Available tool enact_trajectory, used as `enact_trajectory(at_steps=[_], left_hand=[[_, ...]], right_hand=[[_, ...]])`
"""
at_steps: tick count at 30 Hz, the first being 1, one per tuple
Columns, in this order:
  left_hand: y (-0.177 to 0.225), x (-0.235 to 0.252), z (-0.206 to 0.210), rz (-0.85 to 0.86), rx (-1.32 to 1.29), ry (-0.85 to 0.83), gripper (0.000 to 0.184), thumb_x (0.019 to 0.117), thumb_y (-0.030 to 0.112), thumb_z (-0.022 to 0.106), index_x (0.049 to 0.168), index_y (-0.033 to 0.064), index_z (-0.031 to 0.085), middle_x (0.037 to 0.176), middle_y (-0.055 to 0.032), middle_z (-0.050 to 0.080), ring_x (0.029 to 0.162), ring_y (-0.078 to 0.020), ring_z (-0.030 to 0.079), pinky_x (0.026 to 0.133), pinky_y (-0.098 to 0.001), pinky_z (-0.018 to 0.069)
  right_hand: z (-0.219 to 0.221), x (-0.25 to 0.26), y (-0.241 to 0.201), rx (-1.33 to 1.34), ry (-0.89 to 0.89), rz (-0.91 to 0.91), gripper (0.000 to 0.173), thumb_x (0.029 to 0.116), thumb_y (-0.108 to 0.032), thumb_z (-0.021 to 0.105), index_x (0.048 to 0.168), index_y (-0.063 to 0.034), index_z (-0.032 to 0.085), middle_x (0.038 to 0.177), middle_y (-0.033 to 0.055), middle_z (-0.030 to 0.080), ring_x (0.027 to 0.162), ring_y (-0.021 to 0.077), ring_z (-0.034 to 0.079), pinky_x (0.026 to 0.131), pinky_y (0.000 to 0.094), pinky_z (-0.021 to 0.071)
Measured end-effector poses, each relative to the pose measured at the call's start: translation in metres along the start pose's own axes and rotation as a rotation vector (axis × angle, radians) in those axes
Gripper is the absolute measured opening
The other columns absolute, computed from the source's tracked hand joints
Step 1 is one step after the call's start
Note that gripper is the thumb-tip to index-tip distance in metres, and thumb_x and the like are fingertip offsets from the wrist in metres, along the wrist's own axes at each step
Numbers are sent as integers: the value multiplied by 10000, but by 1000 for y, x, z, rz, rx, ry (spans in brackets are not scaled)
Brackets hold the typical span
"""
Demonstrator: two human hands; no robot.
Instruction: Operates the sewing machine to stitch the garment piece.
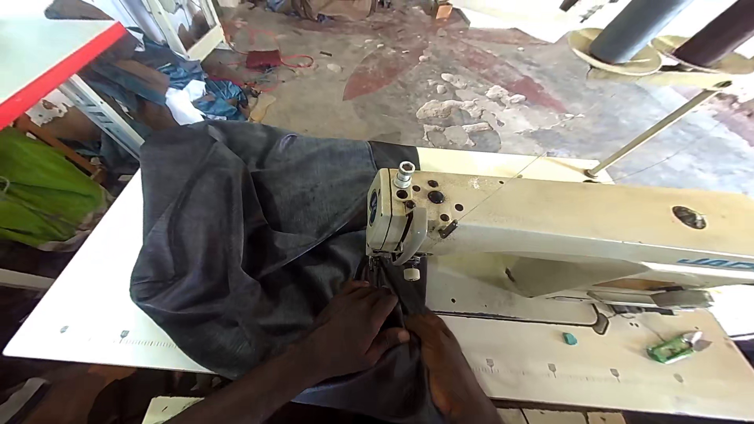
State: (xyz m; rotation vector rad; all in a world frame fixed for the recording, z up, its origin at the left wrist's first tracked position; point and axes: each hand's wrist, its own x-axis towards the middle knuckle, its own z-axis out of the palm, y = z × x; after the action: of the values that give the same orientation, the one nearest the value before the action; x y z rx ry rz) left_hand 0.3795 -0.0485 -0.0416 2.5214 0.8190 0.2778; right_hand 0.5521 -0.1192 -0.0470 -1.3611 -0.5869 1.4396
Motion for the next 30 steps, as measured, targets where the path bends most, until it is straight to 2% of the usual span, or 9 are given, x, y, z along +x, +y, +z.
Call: enact_trajectory(at_steps=[1, 4, 7, 9, 12, 16, 21, 26, 30], left_hand=[[1, 0, 1, 7, 20, -21, 676, 1067, 595, 284, 1367, 61, 567, 1388, -126, 619, 1362, -244, 540, 1205, -496, 322], [0, -4, 6, 42, 61, -30, 687, 1070, 582, 282, 1432, 50, 522, 1477, -159, 551, 1418, -287, 486, 1216, -502, 310], [-10, -5, 8, 99, 49, 14, 552, 1100, 467, 331, 1424, 68, 533, 1473, -139, 561, 1412, -270, 495, 1216, -476, 320], [-20, -5, 4, 144, 12, 17, 434, 1115, 339, 349, 1397, 81, 555, 1454, -113, 584, 1400, -246, 514, 1215, -448, 334], [-33, -4, -14, 191, -149, -23, 327, 1099, 182, 424, 1345, 56, 598, 1365, -129, 642, 1342, -266, 568, 1210, -451, 349], [-52, -5, -18, 95, -13, 43, 387, 1015, 198, 613, 1398, 142, 595, 1325, -78, 644, 1299, -266, 569, 1148, -479, 411], [-71, 1, 4, 116, 94, 195, 200, 1058, 201, 506, 1099, 199, 702, 1207, 15, 666, 1237, -192, 574, 1110, -484, 411], [-82, 4, 8, 246, -42, 291, 221, 1077, 201, 470, 1079, 184, 691, 1236, 65, 684, 1309, -132, 530, 1143, -431, 366], [-86, 8, 5, 264, -76, 336, 248, 1079, 217, 467, 1081, 171, 711, 1167, 66, 712, 1286, -116, 547, 1154, -394, 355]], right_hand=[[-13, 3, 0, -201, -23, -120, 316, 997, -122, 544, 1278, 11, 601, 1073, 90, 720, 983, 141, 698, 878, 327, 594], [-50, 16, 3, -816, 146, -620, 367, 1025, -320, 578, 1252, -46, 666, 917, -8, 726, 744, 82, 686, 640, 306, 601], [-68, 39, 3, -1116, 112, -1073, 304, 998, -154, 532, 1220, -62, 719, 1207, 91, 716, 1105, 220, 671, 924, 401, 566], [-62, 57, 6, -1214, -83, -1209, 373, 998, -91, 477, 1275, -184, 710, 1331, 45, 682, 1284, 269, 594, 1046, 457, 506], [-52, 75, 5, -1319, -252, -1243, 437, 986, -94, 462, 1326, -262, 679, 1372, -45, 664, 1294, 224, 578, 1040, 441, 477], [-49, 83, -3, -1363, -259, -1252, 291, 950, -82, 539, 1080, -230, 754, 1101, -31, 739, 1111, 194, 649, 943, 409, 508], [-50, 86, -2, -1331, -276, -1239, 276, 954, -93, 529, 1060, -239, 737, 1114, -37, 729, 1115, 180, 637, 948, 385, 495], [-50, 87, -1, -1243, -289, -1206, 293, 1006, -116, 504, 1170, -235, 716, 1166, -27, 744, 1126, 172, 661, 944, 366, 523], [-30, 88, 4, -1166, -177, -1192, 250, 974, -90, 555, 1035, -207, 767, 1012, -16, 771, 1008, 154, 703, 885, 331, 550]])
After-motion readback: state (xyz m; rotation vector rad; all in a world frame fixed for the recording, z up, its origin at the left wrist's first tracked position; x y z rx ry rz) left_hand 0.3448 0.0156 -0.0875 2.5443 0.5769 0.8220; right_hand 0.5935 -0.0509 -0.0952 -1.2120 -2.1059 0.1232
